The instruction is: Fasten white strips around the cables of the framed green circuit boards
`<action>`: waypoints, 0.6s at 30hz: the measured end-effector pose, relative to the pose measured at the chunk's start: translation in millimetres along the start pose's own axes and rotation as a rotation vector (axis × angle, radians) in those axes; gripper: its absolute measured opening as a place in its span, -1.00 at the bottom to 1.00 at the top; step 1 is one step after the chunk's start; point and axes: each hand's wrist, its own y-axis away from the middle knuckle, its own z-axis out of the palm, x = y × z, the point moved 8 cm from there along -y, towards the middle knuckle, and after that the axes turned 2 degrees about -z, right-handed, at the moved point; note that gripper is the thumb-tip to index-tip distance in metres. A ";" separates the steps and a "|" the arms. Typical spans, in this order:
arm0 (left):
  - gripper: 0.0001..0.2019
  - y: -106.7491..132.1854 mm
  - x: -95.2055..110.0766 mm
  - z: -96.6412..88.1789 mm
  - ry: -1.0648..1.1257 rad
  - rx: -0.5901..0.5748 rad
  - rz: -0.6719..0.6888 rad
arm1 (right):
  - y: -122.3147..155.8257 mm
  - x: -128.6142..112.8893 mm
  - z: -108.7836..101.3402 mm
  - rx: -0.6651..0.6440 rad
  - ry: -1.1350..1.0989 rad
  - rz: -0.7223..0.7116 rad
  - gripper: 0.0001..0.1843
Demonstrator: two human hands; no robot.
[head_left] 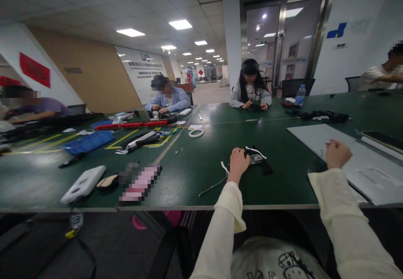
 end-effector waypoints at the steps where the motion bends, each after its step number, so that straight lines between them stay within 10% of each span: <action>1: -0.65 0.2 -0.2 -0.2 0.003 -0.002 0.000 | 3.3 -7.7 2.7 -0.004 -0.060 -0.022 -0.59; 9: -0.64 3.6 -1.3 -2.4 0.002 0.009 0.000 | 90.2 -106.5 62.7 -0.629 -0.729 0.066 -0.56; 14: -0.67 2.0 -1.9 -0.7 -0.015 0.055 0.017 | 193.5 -215.5 54.1 -1.109 -0.726 -0.259 -0.55; 18: -0.75 1.3 -4.7 5.9 0.008 0.072 0.063 | 248.5 -251.3 44.8 -1.199 -0.676 -0.360 -0.62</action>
